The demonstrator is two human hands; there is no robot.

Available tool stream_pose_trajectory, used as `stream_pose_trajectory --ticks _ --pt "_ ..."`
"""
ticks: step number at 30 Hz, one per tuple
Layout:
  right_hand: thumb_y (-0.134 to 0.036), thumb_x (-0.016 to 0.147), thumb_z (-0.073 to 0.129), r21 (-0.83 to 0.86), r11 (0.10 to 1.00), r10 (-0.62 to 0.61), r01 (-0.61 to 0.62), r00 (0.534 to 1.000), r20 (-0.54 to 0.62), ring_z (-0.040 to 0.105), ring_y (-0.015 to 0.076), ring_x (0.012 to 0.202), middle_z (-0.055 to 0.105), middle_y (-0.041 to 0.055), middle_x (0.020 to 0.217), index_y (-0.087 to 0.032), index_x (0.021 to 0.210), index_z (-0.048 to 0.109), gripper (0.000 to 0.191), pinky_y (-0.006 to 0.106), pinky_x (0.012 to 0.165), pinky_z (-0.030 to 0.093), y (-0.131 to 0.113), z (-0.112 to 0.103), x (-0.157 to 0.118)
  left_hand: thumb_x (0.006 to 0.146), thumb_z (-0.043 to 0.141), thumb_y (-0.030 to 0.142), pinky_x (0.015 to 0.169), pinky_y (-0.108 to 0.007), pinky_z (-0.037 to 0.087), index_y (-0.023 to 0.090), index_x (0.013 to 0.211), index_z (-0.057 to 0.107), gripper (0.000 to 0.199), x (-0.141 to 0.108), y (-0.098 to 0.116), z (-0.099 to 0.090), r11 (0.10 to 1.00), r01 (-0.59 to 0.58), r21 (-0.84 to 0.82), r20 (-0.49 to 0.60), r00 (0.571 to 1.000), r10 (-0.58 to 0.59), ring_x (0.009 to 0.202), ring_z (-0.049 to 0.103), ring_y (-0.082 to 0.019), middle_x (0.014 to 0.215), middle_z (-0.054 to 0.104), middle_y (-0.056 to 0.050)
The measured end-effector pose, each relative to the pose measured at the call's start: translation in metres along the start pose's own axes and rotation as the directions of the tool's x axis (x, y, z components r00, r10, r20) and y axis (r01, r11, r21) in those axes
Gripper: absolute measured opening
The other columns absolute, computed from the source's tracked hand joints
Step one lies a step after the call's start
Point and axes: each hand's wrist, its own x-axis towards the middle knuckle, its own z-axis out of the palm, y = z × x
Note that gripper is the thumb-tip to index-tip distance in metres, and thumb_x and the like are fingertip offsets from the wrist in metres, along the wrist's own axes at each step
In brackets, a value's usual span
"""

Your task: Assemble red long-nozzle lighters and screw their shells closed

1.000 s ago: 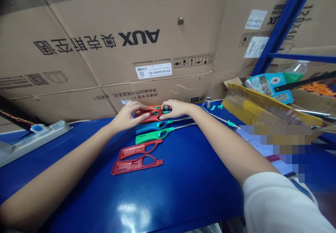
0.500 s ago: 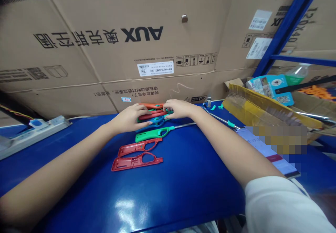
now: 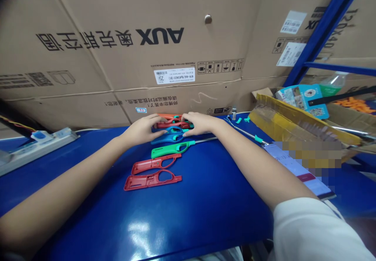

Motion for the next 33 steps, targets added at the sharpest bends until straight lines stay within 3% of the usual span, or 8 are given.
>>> stream_pose_trajectory --ticks 4,10,14,19,21,24,28,33 --pt "-0.038 0.072 0.08 0.007 0.999 0.037 -0.038 0.995 0.088 0.062 0.0237 0.095 0.065 0.0095 0.114 -0.021 0.118 0.051 0.057 0.031 0.074 0.046 0.0 -0.006 -0.003 0.083 0.071 0.044 0.079 -0.035 0.054 0.02 0.121 0.064 0.045 0.001 -0.001 -0.007 0.998 -0.012 -0.061 0.094 0.995 0.018 0.095 0.066 -0.024 0.117 0.064 -0.009" --pt "-0.035 0.07 0.075 -0.046 0.996 0.086 -0.078 0.976 0.201 0.06 0.0241 0.086 0.066 0.0068 0.101 -0.021 0.096 0.059 0.033 0.031 0.066 0.042 -0.005 -0.011 -0.002 0.085 0.066 0.044 0.067 -0.033 0.048 0.019 0.095 0.059 0.028 0.001 0.01 -0.006 0.992 0.033 -0.12 0.114 0.993 -0.019 0.077 0.062 -0.021 0.093 0.066 -0.005" --pt "-0.03 0.068 0.071 -0.052 0.993 0.115 -0.106 0.967 0.228 0.062 0.0234 0.087 0.065 0.0072 0.107 -0.021 0.102 0.058 0.037 0.03 0.063 0.043 -0.012 -0.01 -0.004 0.079 0.071 0.04 0.068 -0.032 0.049 0.019 0.102 0.058 0.034 0.003 0.011 -0.003 0.987 0.065 -0.15 0.146 0.988 -0.043 0.082 0.065 -0.022 0.099 0.068 -0.007" --pt "-0.025 0.065 0.07 -0.054 0.995 0.093 -0.083 0.968 0.233 0.061 0.021 0.077 0.066 0.0051 0.099 -0.022 0.097 0.059 0.034 0.03 0.058 0.042 -0.012 -0.012 -0.006 0.076 0.076 0.053 0.066 -0.033 0.05 0.019 0.104 0.062 0.047 0.002 0.01 -0.007 0.984 0.115 -0.138 0.202 0.976 -0.086 0.078 0.066 -0.022 0.097 0.07 -0.007" --pt "-0.026 0.067 0.07 -0.049 0.998 0.056 -0.047 0.975 0.213 0.061 0.0211 0.078 0.066 0.005 0.099 -0.022 0.095 0.06 0.03 0.03 0.06 0.044 -0.009 -0.013 -0.006 0.077 0.074 0.06 0.069 -0.034 0.05 0.019 0.102 0.065 0.049 0.002 0.012 -0.009 0.988 0.12 -0.101 0.191 0.977 -0.099 0.082 0.066 -0.023 0.099 0.07 -0.007" --pt "-0.028 0.078 0.065 -0.052 0.999 0.011 -0.005 0.994 0.11 0.061 0.0243 0.098 0.064 0.0084 0.113 -0.021 0.11 0.06 0.033 0.033 0.08 0.049 -0.003 -0.01 -0.003 0.081 0.067 0.067 0.078 -0.036 0.052 0.019 0.104 0.067 0.052 0.002 0.014 -0.011 0.994 0.093 -0.053 0.091 0.992 -0.088 0.094 0.066 -0.026 0.106 0.068 -0.008" --pt "-0.015 0.087 0.049 -0.098 0.994 0.047 -0.05 0.999 -0.027 0.056 0.0288 0.117 0.059 0.0157 0.126 -0.016 0.123 0.058 0.037 0.039 0.096 0.045 0.002 0.001 0.003 0.102 0.038 0.045 0.091 -0.043 0.05 0.017 0.101 0.069 0.042 0.004 0.008 -0.006 0.995 0.083 0.051 -0.04 0.996 -0.081 0.103 0.062 -0.029 0.102 0.065 -0.012" --pt "-0.014 0.088 0.05 -0.106 0.991 0.088 -0.088 0.996 -0.008 0.062 0.0271 0.097 0.065 0.0154 0.108 -0.016 0.103 0.065 0.022 0.035 0.085 0.046 0.004 0.012 0.008 0.086 0.057 0.024 0.088 -0.042 0.052 0.017 0.109 0.066 0.025 0.003 -0.004 0.005 0.996 0.084 0.034 0.017 0.996 -0.085 0.1 0.064 -0.029 0.104 0.068 -0.012"
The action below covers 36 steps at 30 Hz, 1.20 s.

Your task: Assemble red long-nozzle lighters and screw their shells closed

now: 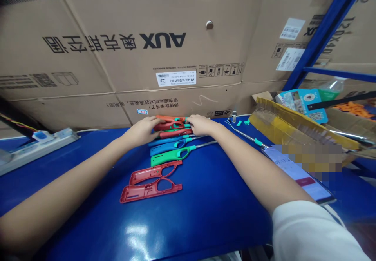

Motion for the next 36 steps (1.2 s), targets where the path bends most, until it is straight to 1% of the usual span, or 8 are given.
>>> stream_pose_trajectory --ticks 8,12,15,18,21,24,31,36 --pt "-0.012 0.079 0.059 0.083 0.995 -0.064 0.061 0.997 0.039 0.061 0.0209 0.087 0.067 0.0069 0.1 -0.02 0.093 0.066 0.017 0.029 0.08 0.047 0.011 -0.009 -0.005 0.073 0.064 0.027 0.074 -0.036 0.053 0.019 0.099 0.066 0.027 -0.003 -0.004 -0.006 0.994 -0.001 -0.105 0.108 0.994 0.013 0.086 0.067 -0.026 0.099 0.071 -0.008" --pt "-0.01 0.084 0.053 0.115 0.993 -0.014 0.014 1.0 -0.002 0.064 0.0201 0.098 0.065 0.0085 0.113 -0.019 0.103 0.068 0.025 0.028 0.089 0.048 0.012 -0.008 -0.005 0.078 0.062 0.036 0.072 -0.032 0.053 0.022 0.089 0.07 0.02 -0.005 -0.006 -0.013 0.989 -0.023 -0.147 0.19 0.98 0.051 0.079 0.068 -0.022 0.092 0.073 -0.004" --pt "-0.008 0.085 0.051 0.104 0.993 0.063 -0.055 0.995 -0.077 0.062 0.0243 0.108 0.062 0.0138 0.122 -0.015 0.124 0.06 0.04 0.034 0.095 0.047 0.01 -0.001 -0.002 0.088 0.053 0.039 0.076 -0.033 0.054 0.021 0.096 0.071 0.027 -0.003 -0.005 -0.012 0.988 -0.006 -0.153 0.137 0.99 0.027 0.081 0.069 -0.022 0.094 0.074 -0.005" --pt "-0.018 0.09 0.054 0.087 0.988 0.139 -0.127 0.978 -0.158 0.058 0.0307 0.115 0.051 0.0196 0.134 -0.015 0.139 0.049 0.05 0.042 0.095 0.047 0.01 0.007 0.0 0.096 0.039 0.032 0.092 -0.041 0.052 0.015 0.109 0.067 0.035 0.0 -0.004 -0.006 0.993 0.032 -0.112 -0.018 0.999 -0.034 0.1 0.066 -0.026 0.108 0.07 -0.012" --pt "-0.028 0.09 0.059 0.08 0.983 0.179 -0.166 0.966 -0.185 0.054 0.0355 0.118 0.052 0.0196 0.127 -0.015 0.121 0.06 0.034 0.047 0.097 0.046 0.012 0.012 0.004 0.093 0.045 0.027 0.105 -0.048 0.045 0.012 0.124 0.061 0.038 0.0 -0.005 0.001 0.997 0.039 -0.066 -0.106 0.993 -0.046 0.118 0.057 -0.031 0.123 0.062 -0.018" --pt "-0.024 0.085 0.063 0.1 0.986 0.149 -0.133 0.975 -0.168 0.056 0.0323 0.11 0.058 0.0156 0.112 -0.015 0.1 0.064 0.018 0.045 0.096 0.046 0.014 0.013 0.005 0.091 0.052 0.03 0.107 -0.05 0.044 0.013 0.134 0.055 0.046 -0.002 -0.007 0.006 0.998 0.034 -0.048 -0.115 0.993 -0.039 0.123 0.054 -0.034 0.131 0.058 -0.019" --pt "-0.009 0.075 0.058 0.226 0.971 -0.05 0.076 0.991 -0.12 0.06 0.0202 0.107 0.063 0.006 0.113 -0.019 0.098 0.065 0.025 0.033 0.098 0.047 0.01 0.005 0.002 0.093 0.054 0.042 0.101 -0.047 0.048 0.017 0.116 0.063 0.035 -0.004 -0.012 0.007 0.997 0.009 -0.079 -0.074 0.997 -0.014 0.111 0.06 -0.03 0.12 0.065 -0.014" --pt "-0.014 0.086 0.054 0.224 0.974 0.048 -0.019 0.991 -0.123 0.055 0.0227 0.124 0.062 0.007 0.128 -0.021 0.113 0.066 0.031 0.039 0.108 0.043 0.009 0.009 0.005 0.093 0.055 0.045 0.095 -0.046 0.05 0.017 0.107 0.066 0.033 -0.003 -0.007 0.003 0.993 -0.025 -0.117 -0.038 0.999 0.02 0.103 0.062 -0.029 0.108 0.069 -0.012"
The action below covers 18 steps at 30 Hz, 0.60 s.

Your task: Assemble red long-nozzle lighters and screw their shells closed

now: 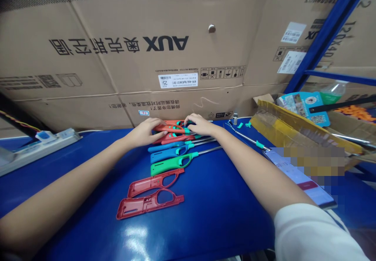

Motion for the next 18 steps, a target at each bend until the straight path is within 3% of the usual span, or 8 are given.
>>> stream_pose_trajectory --ticks 4,7,12,15,18 --pt "-0.023 0.089 0.062 -0.085 0.978 0.187 -0.193 0.98 -0.071 0.054 0.0311 0.127 0.061 0.0119 0.133 -0.02 0.13 0.06 0.04 0.052 0.107 0.044 0.007 0.009 0.003 0.1 0.041 0.046 0.103 -0.044 0.047 0.02 0.097 0.07 0.04 0.001 0.001 0.002 0.998 -0.044 -0.055 0.026 0.999 0.045 0.11 0.062 -0.026 0.112 0.069 -0.01" --pt "-0.035 0.095 0.064 -0.128 0.951 0.272 -0.281 0.959 -0.086 0.061 0.0258 0.116 0.062 0.0106 0.13 -0.019 0.127 0.061 0.036 0.049 0.098 0.052 0.012 0.014 0.005 0.1 0.039 0.044 0.104 -0.044 0.048 0.019 0.1 0.071 0.041 0.002 0.0 0.006 0.996 -0.045 -0.078 0.04 0.998 0.048 0.111 0.063 -0.026 0.115 0.069 -0.012" --pt "-0.037 0.098 0.061 -0.137 0.948 0.266 -0.288 0.951 -0.16 0.064 0.0224 0.11 0.064 0.0096 0.126 -0.017 0.122 0.063 0.031 0.045 0.094 0.055 0.016 0.014 0.007 0.1 0.042 0.044 0.098 -0.043 0.052 0.018 0.112 0.067 0.038 -0.001 0.0 0.007 0.996 -0.028 -0.086 0.079 0.996 0.035 0.107 0.065 -0.027 0.114 0.069 -0.012" --pt "-0.032 0.098 0.057 -0.114 0.957 0.235 -0.265 0.945 -0.227 0.063 0.0233 0.112 0.065 0.0102 0.118 -0.017 0.107 0.066 0.019 0.04 0.097 0.051 0.017 0.007 0.007 0.1 0.042 0.043 0.099 -0.044 0.051 0.019 0.116 0.065 0.037 -0.001 0.001 0.006 0.996 -0.025 -0.083 0.098 0.995 0.033 0.109 0.065 -0.027 0.118 0.07 -0.011" --pt "-0.031 0.1 0.054 -0.095 0.96 0.235 -0.263 0.943 -0.235 0.063 0.0225 0.11 0.066 0.0102 0.115 -0.017 0.109 0.065 0.02 0.038 0.097 0.051 0.018 0.003 0.006 0.099 0.043 0.043 0.103 -0.045 0.05 0.016 0.127 0.062 0.043 -0.002 0.001 0.007 0.997 -0.011 -0.074 0.089 0.996 0.018 0.117 0.063 -0.029 0.127 0.068 -0.014"
